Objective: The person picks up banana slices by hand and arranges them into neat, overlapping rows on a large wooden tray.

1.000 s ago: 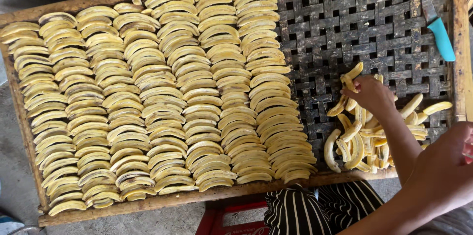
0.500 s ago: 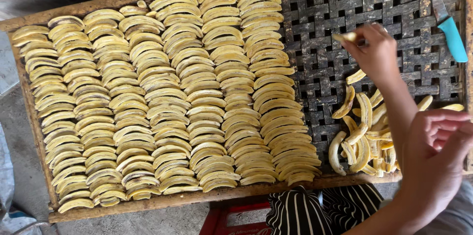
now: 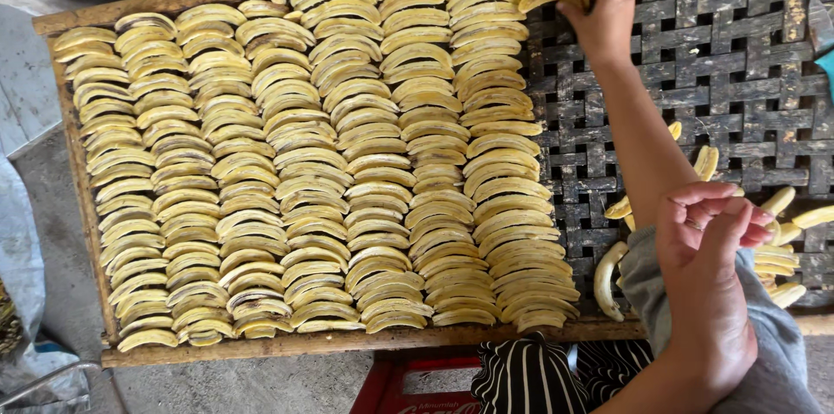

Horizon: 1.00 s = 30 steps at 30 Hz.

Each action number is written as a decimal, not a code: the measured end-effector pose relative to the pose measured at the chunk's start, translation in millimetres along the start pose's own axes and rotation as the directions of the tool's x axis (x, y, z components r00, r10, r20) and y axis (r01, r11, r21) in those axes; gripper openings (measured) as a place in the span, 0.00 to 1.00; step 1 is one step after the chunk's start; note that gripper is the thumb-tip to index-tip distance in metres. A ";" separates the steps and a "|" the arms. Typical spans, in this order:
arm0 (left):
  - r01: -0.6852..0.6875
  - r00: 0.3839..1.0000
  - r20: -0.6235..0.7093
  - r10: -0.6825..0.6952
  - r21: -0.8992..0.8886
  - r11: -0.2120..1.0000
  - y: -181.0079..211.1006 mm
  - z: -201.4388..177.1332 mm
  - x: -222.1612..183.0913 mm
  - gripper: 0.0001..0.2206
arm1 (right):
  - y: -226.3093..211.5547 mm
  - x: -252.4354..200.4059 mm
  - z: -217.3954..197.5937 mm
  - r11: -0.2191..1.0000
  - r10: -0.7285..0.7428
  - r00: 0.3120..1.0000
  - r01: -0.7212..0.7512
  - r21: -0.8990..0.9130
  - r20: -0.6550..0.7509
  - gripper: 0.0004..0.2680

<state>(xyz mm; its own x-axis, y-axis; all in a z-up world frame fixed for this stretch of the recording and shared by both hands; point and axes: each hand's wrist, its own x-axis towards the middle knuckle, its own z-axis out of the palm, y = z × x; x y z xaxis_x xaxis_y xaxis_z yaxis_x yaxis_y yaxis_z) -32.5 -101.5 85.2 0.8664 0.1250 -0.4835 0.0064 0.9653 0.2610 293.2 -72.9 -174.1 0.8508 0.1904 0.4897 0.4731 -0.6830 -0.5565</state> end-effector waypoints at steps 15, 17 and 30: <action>-0.053 0.998 -0.022 0.052 -0.025 0.998 23.6 -2.7 7.3 0.09 | -15.5 8.0 13.6 0.850 -0.341 0.938 0.282 -0.445 -0.057 0.06; -0.042 0.999 -0.026 0.041 -0.048 0.998 24.1 -4.5 8.4 0.09 | -20.0 10.2 9.9 0.805 -0.393 0.917 0.308 -0.507 -0.068 0.05; -0.013 1.000 -0.006 0.013 -0.063 0.998 4.2 -10.5 4.9 0.06 | 10.0 -1.8 -12.2 0.996 0.086 0.996 -0.086 0.002 -0.028 0.07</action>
<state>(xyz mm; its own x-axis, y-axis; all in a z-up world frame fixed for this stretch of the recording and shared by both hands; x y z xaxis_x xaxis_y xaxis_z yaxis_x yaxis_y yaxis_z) -33.5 -94.4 75.2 0.8635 0.1385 -0.4849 -0.0365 0.9762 0.2138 293.6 -88.6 -172.3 0.8815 0.1109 0.4590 0.3988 -0.6953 -0.5980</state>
